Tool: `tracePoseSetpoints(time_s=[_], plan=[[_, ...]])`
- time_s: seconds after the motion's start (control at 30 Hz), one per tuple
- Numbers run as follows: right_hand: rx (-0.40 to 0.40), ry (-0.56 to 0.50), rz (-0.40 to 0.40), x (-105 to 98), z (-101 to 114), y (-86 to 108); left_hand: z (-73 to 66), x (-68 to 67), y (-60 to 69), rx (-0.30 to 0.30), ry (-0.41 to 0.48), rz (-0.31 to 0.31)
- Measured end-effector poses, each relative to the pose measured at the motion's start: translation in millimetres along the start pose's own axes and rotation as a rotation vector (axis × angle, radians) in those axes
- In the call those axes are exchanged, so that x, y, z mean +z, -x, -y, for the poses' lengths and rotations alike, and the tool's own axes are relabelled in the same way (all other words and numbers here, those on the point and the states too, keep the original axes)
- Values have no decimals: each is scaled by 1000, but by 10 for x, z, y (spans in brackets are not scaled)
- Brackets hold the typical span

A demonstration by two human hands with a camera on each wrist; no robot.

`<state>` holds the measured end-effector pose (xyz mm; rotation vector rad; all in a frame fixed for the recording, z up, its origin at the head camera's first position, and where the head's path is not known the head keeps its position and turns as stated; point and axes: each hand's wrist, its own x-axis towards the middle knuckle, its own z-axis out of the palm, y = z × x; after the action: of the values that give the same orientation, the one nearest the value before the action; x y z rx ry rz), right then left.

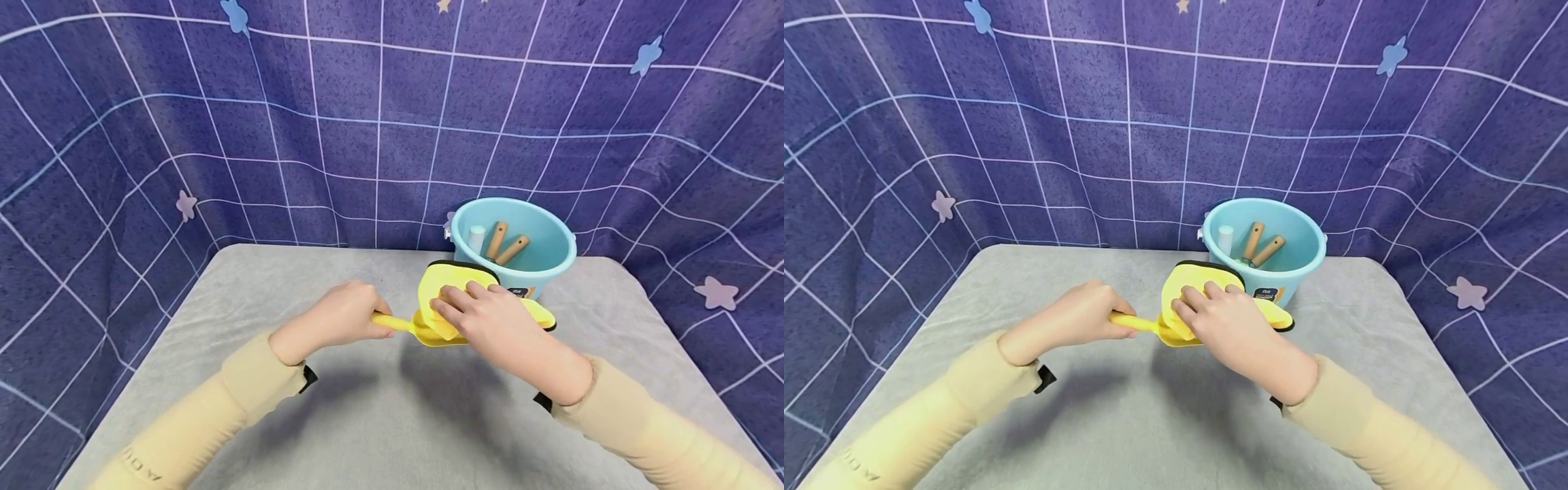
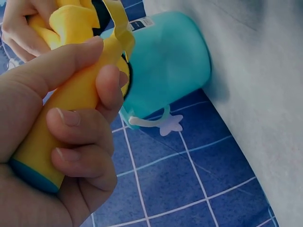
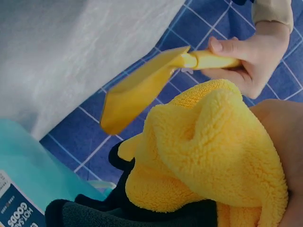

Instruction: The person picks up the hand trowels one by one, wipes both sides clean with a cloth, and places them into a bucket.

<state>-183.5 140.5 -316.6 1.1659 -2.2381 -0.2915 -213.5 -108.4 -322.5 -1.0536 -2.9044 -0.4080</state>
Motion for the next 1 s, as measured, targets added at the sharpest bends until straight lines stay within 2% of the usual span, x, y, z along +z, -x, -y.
tracePoseSetpoints(time_s=[0.4,0.7,1.0], plan=[[-54,25,52,127,104,1,-93,-2,-67,23,7,5],[-97,74,50,174,135,8,-116,-6,-51,41,-10,0],[-105,100,46,203,144,25,-93,-3,-12,44,-11,-16]])
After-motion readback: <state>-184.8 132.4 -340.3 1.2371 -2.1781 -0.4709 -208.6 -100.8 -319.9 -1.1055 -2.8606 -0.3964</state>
